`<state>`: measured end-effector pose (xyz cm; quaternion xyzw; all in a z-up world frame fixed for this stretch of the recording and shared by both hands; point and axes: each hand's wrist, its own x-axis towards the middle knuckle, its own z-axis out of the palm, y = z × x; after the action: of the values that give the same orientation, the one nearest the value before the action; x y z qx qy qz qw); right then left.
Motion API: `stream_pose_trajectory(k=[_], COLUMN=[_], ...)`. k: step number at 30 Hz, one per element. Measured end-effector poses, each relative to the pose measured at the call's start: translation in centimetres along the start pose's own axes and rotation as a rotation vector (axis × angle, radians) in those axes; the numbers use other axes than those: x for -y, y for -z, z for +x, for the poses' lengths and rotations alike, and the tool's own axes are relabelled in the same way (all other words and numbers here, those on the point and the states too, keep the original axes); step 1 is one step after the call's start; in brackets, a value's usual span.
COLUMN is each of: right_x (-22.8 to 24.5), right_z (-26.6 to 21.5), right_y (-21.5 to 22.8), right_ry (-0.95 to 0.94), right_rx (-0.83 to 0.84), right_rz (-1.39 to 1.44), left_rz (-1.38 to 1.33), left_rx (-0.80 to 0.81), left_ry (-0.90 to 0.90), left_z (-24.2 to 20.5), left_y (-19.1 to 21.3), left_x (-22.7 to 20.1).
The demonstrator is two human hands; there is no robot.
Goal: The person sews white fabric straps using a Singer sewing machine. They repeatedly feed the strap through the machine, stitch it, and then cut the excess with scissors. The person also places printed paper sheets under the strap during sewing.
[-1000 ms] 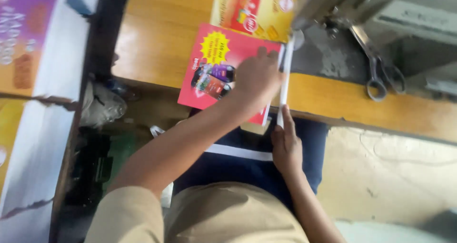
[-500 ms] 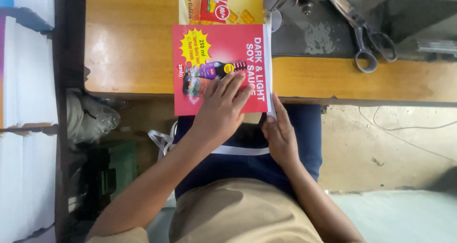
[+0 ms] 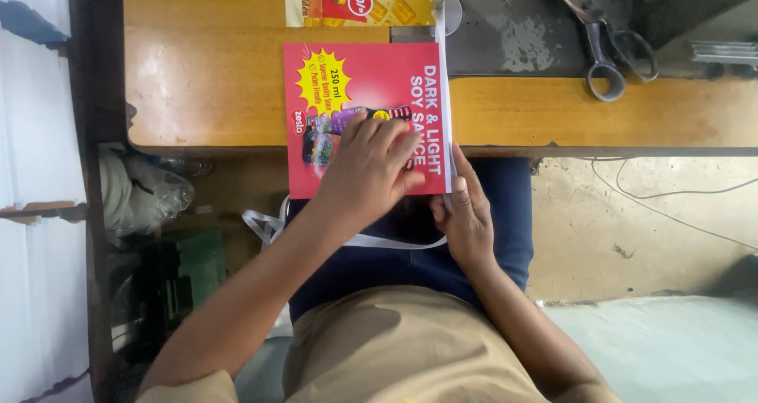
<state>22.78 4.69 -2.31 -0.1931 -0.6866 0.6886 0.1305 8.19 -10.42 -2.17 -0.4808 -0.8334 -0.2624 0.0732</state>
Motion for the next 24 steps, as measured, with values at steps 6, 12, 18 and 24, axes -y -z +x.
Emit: stream_pose_trajectory(k=[6, 12, 18, 24], right_x=[1.5, 1.0, 1.7, 1.5], right_z=[-0.3, -0.3, -0.7, -0.7], right_y=[-0.3, -0.3, 0.0, 0.1], right_ry=[-0.03, 0.042, 0.013, 0.238], right_rx=[-0.003, -0.011, -0.004, 0.002], right_rz=[0.007, -0.236, -0.764, -0.998], left_rz=[0.002, -0.084, 0.0, 0.079], left_rx=[-0.04, -0.044, -0.011, -0.032], left_ry=[-0.047, -0.068, -0.057, -0.087], left_z=[4.0, 6.7, 7.9, 7.9], left_y=[-1.9, -2.8, -0.6, -1.6], left_x=[3.1, 4.0, 3.2, 3.4])
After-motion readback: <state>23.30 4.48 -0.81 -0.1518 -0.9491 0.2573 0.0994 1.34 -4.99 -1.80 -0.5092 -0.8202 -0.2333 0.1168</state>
